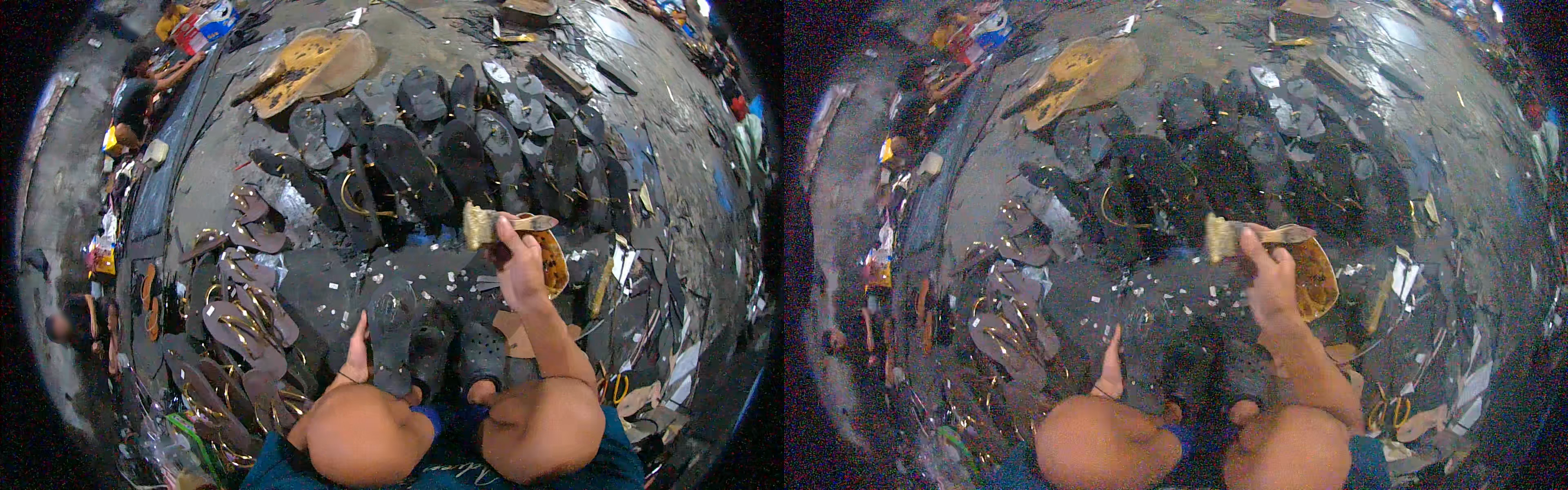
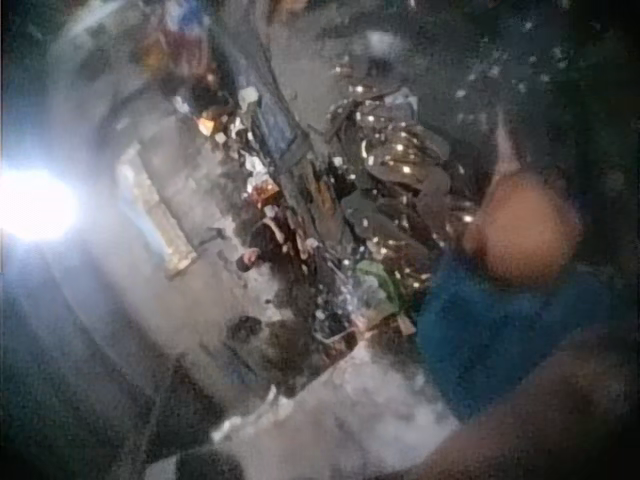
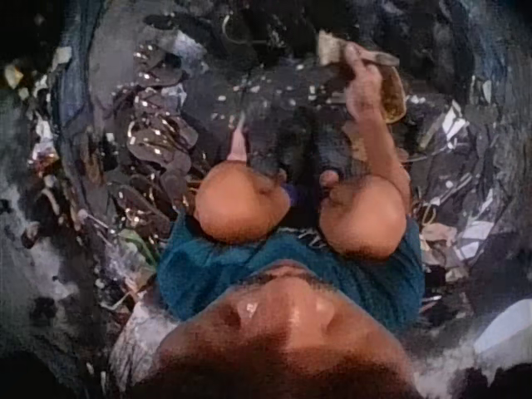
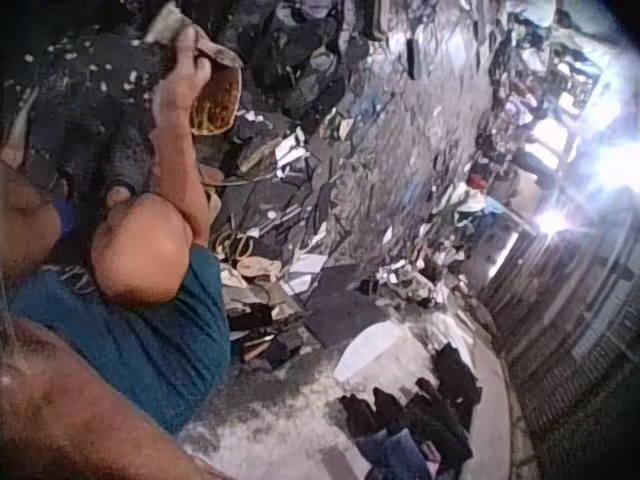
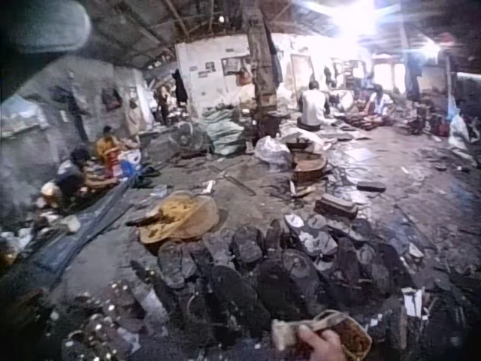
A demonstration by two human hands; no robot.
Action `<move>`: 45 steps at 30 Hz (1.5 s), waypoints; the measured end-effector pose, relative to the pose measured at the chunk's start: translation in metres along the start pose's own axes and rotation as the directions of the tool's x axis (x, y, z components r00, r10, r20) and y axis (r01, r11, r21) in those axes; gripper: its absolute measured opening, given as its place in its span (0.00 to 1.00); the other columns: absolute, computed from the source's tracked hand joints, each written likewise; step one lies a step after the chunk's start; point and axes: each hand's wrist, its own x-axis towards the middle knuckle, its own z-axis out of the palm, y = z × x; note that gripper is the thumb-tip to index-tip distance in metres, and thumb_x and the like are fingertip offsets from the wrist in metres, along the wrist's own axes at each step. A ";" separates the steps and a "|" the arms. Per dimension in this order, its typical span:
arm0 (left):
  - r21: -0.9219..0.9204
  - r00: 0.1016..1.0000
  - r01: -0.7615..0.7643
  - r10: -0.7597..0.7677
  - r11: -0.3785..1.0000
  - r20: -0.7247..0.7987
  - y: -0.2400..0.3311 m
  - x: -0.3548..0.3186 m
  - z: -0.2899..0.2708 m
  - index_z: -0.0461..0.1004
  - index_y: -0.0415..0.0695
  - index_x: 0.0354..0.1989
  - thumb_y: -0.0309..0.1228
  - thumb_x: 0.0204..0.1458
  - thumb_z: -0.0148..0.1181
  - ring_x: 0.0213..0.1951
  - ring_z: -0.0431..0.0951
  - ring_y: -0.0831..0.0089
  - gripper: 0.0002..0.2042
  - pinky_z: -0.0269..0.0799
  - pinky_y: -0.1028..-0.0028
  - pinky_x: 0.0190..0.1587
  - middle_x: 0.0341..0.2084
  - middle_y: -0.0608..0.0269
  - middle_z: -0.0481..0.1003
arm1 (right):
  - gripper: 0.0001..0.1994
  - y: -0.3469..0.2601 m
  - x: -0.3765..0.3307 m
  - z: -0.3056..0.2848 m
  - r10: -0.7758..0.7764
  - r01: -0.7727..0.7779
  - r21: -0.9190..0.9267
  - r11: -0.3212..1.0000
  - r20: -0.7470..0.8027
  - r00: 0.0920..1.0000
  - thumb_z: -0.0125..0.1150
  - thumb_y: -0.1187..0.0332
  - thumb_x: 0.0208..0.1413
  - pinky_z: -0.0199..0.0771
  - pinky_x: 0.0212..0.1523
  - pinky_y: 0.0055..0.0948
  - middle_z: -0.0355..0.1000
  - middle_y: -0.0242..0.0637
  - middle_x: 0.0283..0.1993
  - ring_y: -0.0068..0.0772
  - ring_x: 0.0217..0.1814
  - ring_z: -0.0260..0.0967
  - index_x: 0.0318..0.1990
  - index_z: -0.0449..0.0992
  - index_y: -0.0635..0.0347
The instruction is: The person sits on the floor and repeatedly applies a brown adhesive from a small container onto the soles of black sandals using a brush. The person picks up sandals one at a time, coats the sole, and places them back into a pile.
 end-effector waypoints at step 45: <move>-0.015 0.898 -0.436 0.436 0.900 0.049 0.075 0.113 0.039 0.70 0.39 0.52 0.61 0.59 0.42 0.41 0.79 0.59 0.33 0.77 0.60 0.45 0.42 0.54 0.77 | 0.13 0.058 -0.011 0.056 -0.180 0.429 -0.539 0.725 0.453 0.873 0.64 0.64 0.54 0.75 0.45 0.33 0.78 0.38 0.39 0.30 0.41 0.75 0.42 0.78 0.63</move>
